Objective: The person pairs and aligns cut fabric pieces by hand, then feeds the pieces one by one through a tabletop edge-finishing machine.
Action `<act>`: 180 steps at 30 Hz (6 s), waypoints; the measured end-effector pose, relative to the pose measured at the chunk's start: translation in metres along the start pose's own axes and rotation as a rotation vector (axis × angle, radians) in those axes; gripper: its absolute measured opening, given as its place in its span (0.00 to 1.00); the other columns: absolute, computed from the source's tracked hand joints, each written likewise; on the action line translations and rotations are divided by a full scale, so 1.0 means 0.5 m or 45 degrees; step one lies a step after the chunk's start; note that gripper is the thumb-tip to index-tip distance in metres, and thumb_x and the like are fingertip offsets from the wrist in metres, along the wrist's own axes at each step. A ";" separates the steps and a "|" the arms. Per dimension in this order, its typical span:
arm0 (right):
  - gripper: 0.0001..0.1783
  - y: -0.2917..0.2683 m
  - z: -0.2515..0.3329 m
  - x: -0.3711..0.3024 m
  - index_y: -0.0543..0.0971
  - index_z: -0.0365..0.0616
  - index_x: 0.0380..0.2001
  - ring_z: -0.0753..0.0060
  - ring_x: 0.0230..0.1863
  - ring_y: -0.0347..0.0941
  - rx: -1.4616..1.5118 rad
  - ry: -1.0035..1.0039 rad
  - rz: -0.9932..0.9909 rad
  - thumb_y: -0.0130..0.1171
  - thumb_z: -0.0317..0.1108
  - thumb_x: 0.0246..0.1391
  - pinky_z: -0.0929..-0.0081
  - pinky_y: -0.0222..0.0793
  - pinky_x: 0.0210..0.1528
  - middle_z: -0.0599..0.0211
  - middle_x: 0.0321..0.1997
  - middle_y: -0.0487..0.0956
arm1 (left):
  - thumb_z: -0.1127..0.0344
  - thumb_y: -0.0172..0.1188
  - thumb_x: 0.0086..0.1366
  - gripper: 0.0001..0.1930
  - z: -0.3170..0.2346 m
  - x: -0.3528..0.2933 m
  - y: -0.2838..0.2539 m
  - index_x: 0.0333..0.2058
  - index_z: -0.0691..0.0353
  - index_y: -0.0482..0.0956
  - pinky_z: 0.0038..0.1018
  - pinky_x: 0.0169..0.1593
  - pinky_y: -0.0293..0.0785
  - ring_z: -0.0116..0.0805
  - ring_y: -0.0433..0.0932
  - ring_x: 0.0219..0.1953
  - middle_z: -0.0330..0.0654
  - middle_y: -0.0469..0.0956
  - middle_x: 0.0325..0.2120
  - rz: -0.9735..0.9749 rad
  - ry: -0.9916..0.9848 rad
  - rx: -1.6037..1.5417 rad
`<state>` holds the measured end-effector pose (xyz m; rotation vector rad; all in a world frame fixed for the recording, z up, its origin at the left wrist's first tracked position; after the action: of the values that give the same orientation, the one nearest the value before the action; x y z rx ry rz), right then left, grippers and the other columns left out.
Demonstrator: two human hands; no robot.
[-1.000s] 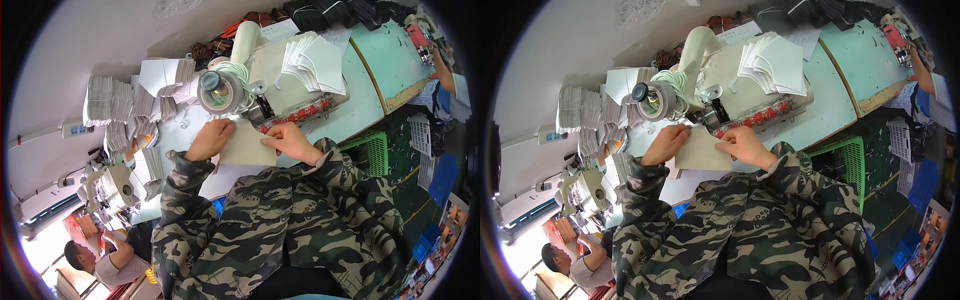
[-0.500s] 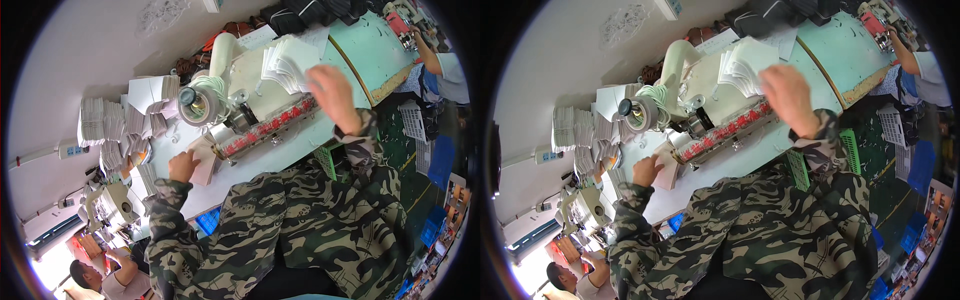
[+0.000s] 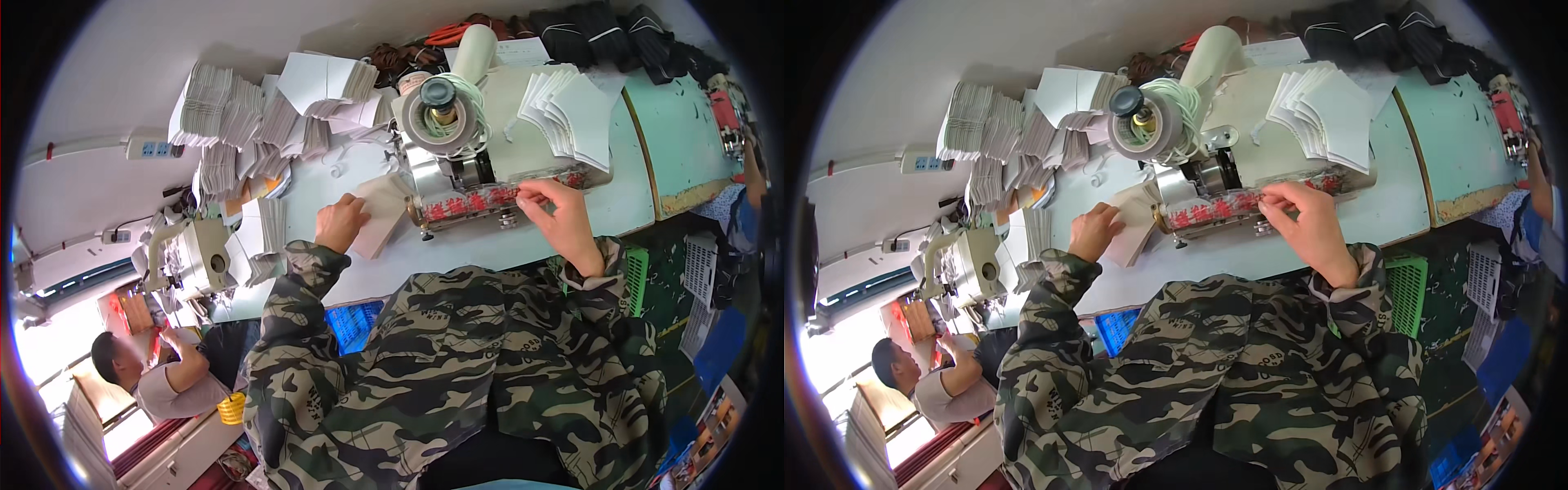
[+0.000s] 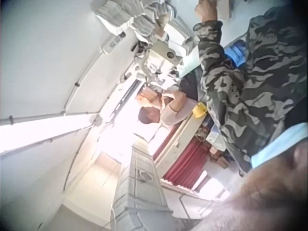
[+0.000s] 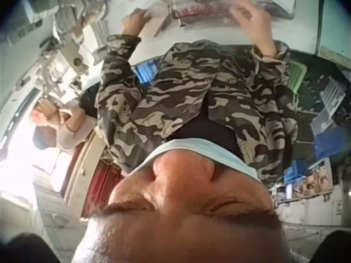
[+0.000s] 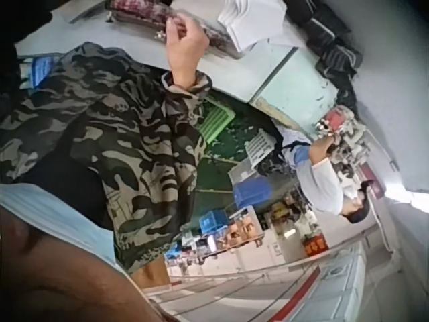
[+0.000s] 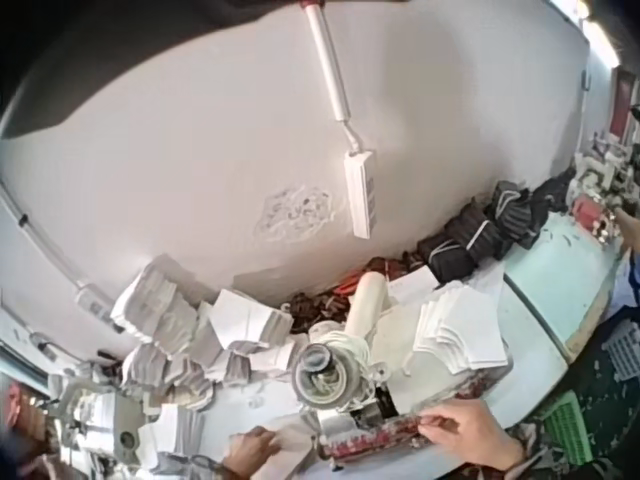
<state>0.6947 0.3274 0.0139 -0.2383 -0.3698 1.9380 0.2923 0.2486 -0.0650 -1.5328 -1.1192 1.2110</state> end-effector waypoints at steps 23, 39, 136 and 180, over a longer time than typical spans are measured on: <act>0.15 0.091 -0.046 -0.059 0.79 0.34 0.44 0.73 0.34 0.80 0.123 0.294 0.269 0.65 0.32 0.56 0.75 0.74 0.39 0.58 0.35 0.84 | 0.65 0.69 0.52 0.13 -0.004 -0.006 0.001 0.36 0.59 0.79 0.39 0.42 0.74 0.42 0.77 0.41 0.39 0.77 0.35 -0.199 0.004 -0.021; 0.16 0.086 -0.066 -0.066 0.80 0.32 0.44 0.73 0.37 0.80 0.296 0.394 0.399 0.65 0.34 0.56 0.75 0.74 0.40 0.57 0.36 0.84 | 0.67 0.62 0.61 0.10 -0.033 0.084 -0.148 0.39 0.67 0.82 0.26 0.40 0.73 0.24 0.76 0.31 0.36 0.80 0.26 0.764 -0.075 -1.080; 0.14 0.111 0.012 -0.027 0.81 0.35 0.44 0.79 0.35 0.77 0.603 0.284 0.399 0.64 0.33 0.58 0.78 0.74 0.39 0.64 0.35 0.83 | 0.64 0.57 0.69 0.11 -0.213 0.119 -0.252 0.41 0.67 0.77 0.24 0.39 0.69 0.19 0.69 0.33 0.31 0.75 0.29 1.200 0.385 -1.091; 0.11 0.074 -0.055 -0.027 0.81 0.33 0.38 0.78 0.28 0.78 0.800 0.810 0.261 0.64 0.31 0.57 0.76 0.77 0.32 0.65 0.30 0.83 | 0.57 0.52 0.65 0.17 -0.259 0.222 -0.158 0.41 0.64 0.80 0.44 0.44 0.74 0.59 0.79 0.39 0.58 0.80 0.34 0.537 0.078 -0.631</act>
<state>0.6770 0.3059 -0.0252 -0.4648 0.6945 1.9536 0.4228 0.3622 0.0083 -2.2558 -1.1440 1.1965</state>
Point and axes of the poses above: each hand's wrist, its own x-axis towards the middle knuckle, its own y-axis out of the palm, z = x × y, the point moved 1 cm from there along x, towards the middle knuckle
